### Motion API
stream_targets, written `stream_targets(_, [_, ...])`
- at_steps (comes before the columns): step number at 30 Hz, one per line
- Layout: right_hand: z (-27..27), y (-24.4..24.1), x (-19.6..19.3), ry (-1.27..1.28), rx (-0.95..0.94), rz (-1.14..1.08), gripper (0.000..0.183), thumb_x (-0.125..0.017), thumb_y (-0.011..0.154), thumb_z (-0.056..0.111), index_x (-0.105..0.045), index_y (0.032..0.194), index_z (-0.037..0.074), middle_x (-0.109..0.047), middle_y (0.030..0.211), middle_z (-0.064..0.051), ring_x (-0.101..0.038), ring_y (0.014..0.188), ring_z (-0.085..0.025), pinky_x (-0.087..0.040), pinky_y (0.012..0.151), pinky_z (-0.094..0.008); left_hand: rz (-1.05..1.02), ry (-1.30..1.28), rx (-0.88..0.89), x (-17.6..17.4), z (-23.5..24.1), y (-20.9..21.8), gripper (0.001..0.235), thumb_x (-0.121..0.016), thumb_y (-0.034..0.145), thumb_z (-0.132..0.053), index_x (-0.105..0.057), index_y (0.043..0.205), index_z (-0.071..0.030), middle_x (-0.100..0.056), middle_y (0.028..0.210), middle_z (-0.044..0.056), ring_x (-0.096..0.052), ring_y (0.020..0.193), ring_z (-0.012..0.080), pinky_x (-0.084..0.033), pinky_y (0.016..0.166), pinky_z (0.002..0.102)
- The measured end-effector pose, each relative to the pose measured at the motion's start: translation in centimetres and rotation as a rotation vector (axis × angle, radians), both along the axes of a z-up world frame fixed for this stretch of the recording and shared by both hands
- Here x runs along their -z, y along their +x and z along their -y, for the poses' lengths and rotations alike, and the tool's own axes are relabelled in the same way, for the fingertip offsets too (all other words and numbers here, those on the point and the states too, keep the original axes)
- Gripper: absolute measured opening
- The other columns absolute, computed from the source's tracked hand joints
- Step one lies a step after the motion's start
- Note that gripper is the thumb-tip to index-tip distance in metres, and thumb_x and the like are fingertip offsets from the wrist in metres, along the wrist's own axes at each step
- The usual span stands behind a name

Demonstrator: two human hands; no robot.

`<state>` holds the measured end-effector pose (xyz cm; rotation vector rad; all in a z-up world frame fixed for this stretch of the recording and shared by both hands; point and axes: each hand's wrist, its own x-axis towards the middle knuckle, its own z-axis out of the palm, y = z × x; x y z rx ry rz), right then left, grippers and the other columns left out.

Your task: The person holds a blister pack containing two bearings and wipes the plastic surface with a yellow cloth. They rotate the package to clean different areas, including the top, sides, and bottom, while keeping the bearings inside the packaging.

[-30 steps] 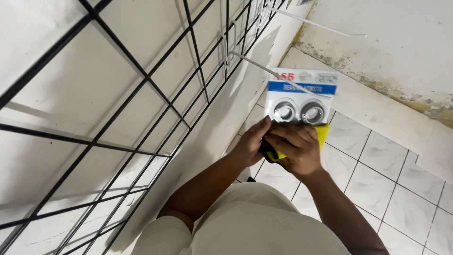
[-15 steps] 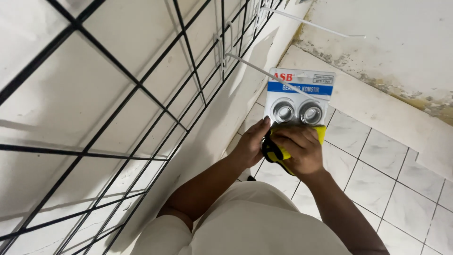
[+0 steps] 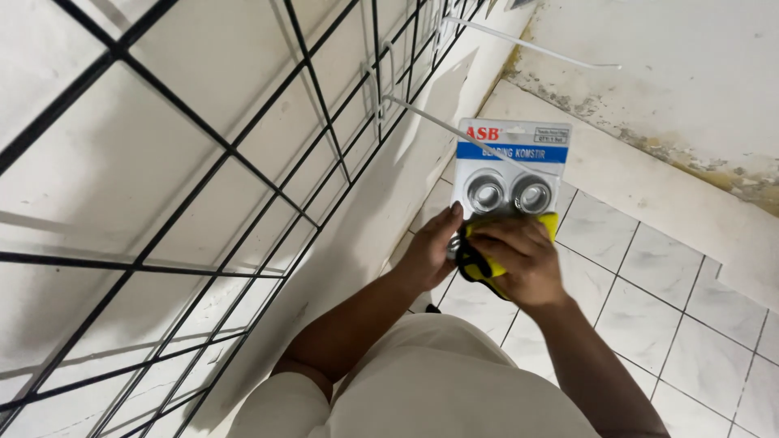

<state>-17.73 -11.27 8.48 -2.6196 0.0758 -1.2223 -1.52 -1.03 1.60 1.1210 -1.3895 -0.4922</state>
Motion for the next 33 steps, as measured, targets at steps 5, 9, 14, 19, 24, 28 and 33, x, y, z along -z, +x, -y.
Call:
stream_targets(5, [-0.7,0.1,-1.5,0.036,-0.007,-0.015,0.013,-0.068,0.096,0.021,-0.078,0.099,0.013,-0.075,0.113,-0.005,-0.07,0.101,-0.03,-0.051,0.09,-0.042,-1.216,0.307,0.29,-0.4,1.0,-0.9,0.042,-0.058,0.108,-0.027,-0.054,0.134,0.005,-0.065,0.12,0.029,-0.066,0.105,0.0325,-0.058,0.087,0.054])
stream_targets(9, [0.7,-1.7,-1.7,0.071,-0.026,-0.027,0.014,-0.067,0.095,0.013,-0.078,0.102,0.009,-0.075,0.115,-0.008,-0.069,0.103,-0.033,-0.051,0.092,-0.044,-1.465,0.337,0.228,-2.5,0.3,-0.2,0.047,-0.059,0.107,-0.035,-0.055,0.132,0.004,-0.068,0.114,0.03,-0.073,0.098,0.0395,-0.061,0.082,0.056])
stream_targets(14, [0.9,-2.3,-0.4,0.063,-0.002,-0.044,0.016,-0.07,0.093,0.016,-0.079,0.105,0.011,-0.075,0.116,-0.007,-0.069,0.105,-0.03,-0.05,0.095,-0.043,-1.403,0.346,0.203,-0.9,0.4,-0.5,0.05,-0.058,0.107,-0.036,-0.053,0.138,0.003,-0.067,0.117,0.03,-0.072,0.099,0.0405,-0.06,0.082,0.058])
stream_targets(19, [-1.2,-0.4,-1.3,-0.024,0.011,-0.036,0.019,-0.068,0.096,0.021,-0.079,0.108,0.012,-0.075,0.116,-0.004,-0.069,0.103,-0.029,-0.048,0.09,-0.041,-1.453,0.311,0.205,-2.1,-0.1,-2.1,0.045,-0.058,0.107,-0.032,-0.055,0.133,0.004,-0.068,0.113,0.029,-0.072,0.1,0.0379,-0.059,0.085,0.056])
stream_targets(24, [-2.5,0.5,-2.1,-0.088,0.056,-0.032,0.017,-0.068,0.095,0.019,-0.079,0.108,0.018,-0.074,0.113,0.0,-0.068,0.101,-0.025,-0.048,0.091,-0.039,-1.009,0.37,0.199,-1.0,-0.2,-2.0,0.035,-0.047,0.113,-0.023,-0.05,0.138,0.001,-0.06,0.115,0.033,-0.063,0.109,0.0284,-0.059,0.082,0.052])
stream_targets(28, [-1.6,-1.1,-1.8,-0.019,0.011,-0.049,0.02,-0.067,0.097,0.018,-0.079,0.112,0.015,-0.074,0.117,-0.004,-0.068,0.103,-0.028,-0.048,0.089,-0.04,0.174,-0.062,-0.117,-1.1,-2.2,-0.7,0.075,-0.072,0.086,-0.004,-0.034,0.15,0.002,-0.047,0.149,0.03,-0.054,0.137,0.0438,-0.046,0.114,0.045])
stream_targets(33, [-1.3,-2.3,-1.0,0.036,0.006,-0.043,0.021,-0.066,0.097,0.016,-0.079,0.113,0.01,-0.075,0.117,-0.007,-0.068,0.101,-0.03,-0.049,0.09,-0.04,-1.408,0.38,0.105,-4.4,-1.7,-1.6,0.054,-0.063,0.104,-0.035,-0.052,0.14,0.004,-0.065,0.123,0.029,-0.071,0.102,0.0364,-0.06,0.083,0.054])
